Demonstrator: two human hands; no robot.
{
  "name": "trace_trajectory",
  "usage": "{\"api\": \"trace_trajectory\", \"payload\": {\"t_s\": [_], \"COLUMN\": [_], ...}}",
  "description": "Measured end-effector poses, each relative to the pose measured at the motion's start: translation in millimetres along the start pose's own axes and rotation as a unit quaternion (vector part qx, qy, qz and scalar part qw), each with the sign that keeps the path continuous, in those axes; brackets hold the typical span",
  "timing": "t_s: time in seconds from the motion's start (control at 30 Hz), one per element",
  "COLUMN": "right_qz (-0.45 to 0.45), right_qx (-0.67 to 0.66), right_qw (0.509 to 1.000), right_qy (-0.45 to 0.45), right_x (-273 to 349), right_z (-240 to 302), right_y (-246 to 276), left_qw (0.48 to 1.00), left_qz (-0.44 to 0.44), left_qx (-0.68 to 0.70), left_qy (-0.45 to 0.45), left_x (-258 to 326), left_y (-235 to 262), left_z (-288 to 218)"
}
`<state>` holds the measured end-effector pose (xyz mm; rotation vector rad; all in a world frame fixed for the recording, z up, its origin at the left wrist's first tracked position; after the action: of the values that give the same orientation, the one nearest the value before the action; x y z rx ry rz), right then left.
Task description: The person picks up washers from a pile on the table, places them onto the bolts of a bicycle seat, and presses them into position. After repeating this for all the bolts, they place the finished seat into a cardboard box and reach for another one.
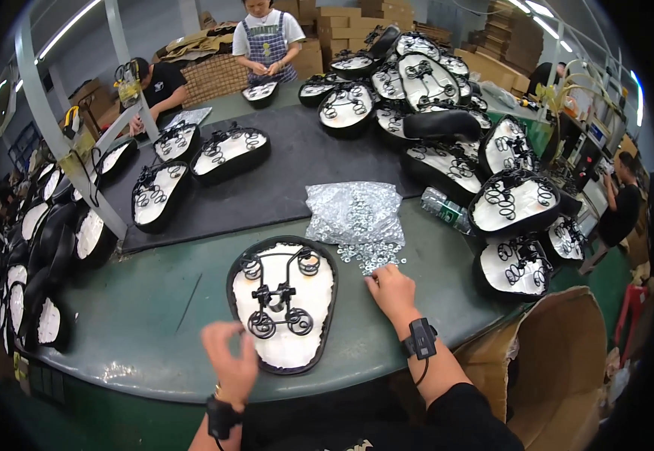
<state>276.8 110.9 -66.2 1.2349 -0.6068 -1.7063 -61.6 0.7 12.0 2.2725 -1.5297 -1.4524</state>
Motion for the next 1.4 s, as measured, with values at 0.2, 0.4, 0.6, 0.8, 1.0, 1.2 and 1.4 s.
{"api": "trace_trajectory", "payload": {"t_s": [0.2, 0.4, 0.6, 0.8, 1.0, 1.2, 1.4], "right_qz": [0.022, 0.013, 0.057, 0.055, 0.047, -0.012, 0.008], "right_qx": [0.040, -0.093, -0.024, -0.001, -0.296, -0.201, -0.138], "right_qw": [0.994, 0.994, 0.995, 0.995, 0.953, 0.973, 0.982], "right_qy": [0.095, 0.061, 0.074, 0.088, 0.047, 0.108, 0.125], "right_x": [10.3, 26.8, 21.6, 17.9, 21.8, 14.5, 12.0], "right_z": [20.8, 26.9, 16.6, 24.9, 81.4, 101.9, 116.6], "right_y": [3.0, 23.8, 13.8, 18.5, 48.0, 48.1, 32.3], "left_qw": [0.970, 0.981, 0.983, 0.982, 0.973, 0.961, 0.966], "left_qz": [0.219, 0.187, 0.178, 0.189, 0.229, 0.276, 0.258], "left_qx": [0.032, 0.039, 0.020, 0.012, -0.016, -0.014, -0.011], "left_qy": [-0.100, -0.043, -0.032, -0.019, -0.010, 0.014, 0.011], "left_x": [50.1, 29.3, 22.3, 16.5, -0.1, -9.8, -10.7], "left_y": [-9.9, -34.2, -50.3, -50.9, -56.0, -67.3, -64.1], "left_z": [-29.9, -31.2, -36.0, -40.2, -43.1, -38.9, -35.8]}}
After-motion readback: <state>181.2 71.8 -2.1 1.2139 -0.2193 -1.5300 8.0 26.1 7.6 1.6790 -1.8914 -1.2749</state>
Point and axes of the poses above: each hand's wrist, its own x-axis away from the middle knuckle, its own y-axis out of the back of the hand, z = x × y, the point moved 1 cm from there along -x, towards the middle knuckle, and after that the axes turned 2 degrees about x, right-handed, at the moved point
